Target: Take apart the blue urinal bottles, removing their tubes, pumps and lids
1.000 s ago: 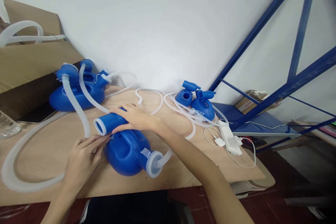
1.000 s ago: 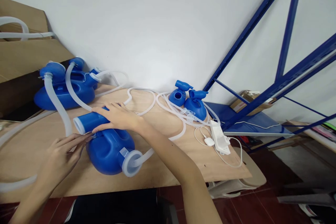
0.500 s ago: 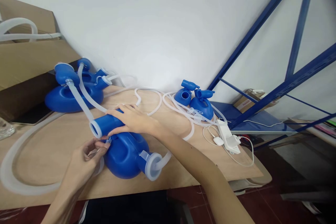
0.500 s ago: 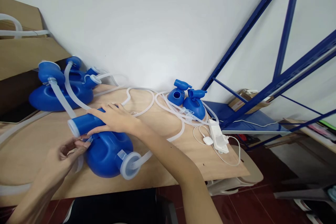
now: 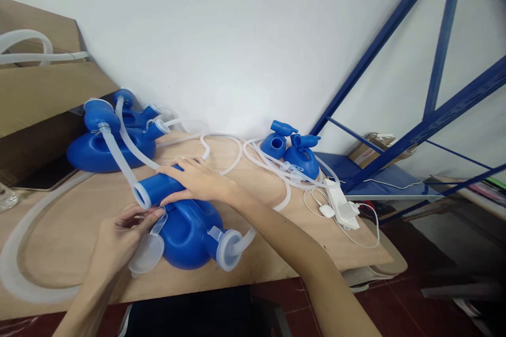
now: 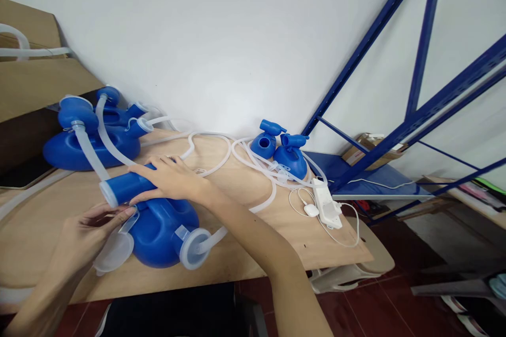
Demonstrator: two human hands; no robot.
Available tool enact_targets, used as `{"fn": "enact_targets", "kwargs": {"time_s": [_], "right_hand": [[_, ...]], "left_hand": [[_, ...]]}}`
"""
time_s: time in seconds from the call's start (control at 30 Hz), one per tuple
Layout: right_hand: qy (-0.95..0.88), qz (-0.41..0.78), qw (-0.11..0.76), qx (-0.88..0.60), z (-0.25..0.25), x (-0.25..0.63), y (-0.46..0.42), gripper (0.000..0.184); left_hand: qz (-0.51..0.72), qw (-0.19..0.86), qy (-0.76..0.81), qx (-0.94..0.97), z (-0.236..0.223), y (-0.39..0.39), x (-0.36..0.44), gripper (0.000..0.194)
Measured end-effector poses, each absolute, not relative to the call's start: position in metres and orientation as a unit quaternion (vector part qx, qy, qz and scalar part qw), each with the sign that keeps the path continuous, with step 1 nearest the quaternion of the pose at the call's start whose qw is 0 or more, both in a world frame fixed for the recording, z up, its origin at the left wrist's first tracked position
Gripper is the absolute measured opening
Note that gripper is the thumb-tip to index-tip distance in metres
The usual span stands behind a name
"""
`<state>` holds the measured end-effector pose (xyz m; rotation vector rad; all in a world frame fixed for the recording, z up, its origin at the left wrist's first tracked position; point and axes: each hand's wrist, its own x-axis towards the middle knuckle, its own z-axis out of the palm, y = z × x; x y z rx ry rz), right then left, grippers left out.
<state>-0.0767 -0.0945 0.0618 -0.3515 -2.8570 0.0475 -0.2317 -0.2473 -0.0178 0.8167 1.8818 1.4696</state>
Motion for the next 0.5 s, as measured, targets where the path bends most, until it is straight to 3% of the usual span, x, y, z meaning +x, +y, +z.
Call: {"fn": "enact_targets", "kwargs": {"time_s": [0.37, 0.5], "right_hand": [[-0.981, 0.002, 0.135, -0.136, 0.059, -0.074, -0.092, 0.077], [-0.986, 0.029, 0.118, -0.112, 0.064, -0.057, -0.083, 0.075]], "left_hand": [[0.553, 0.229, 0.667, 0.444, -0.040, -0.258, -0.221, 0.042], [0.553, 0.260, 0.674, 0.414, -0.050, -0.257, -0.235, 0.042]]}}
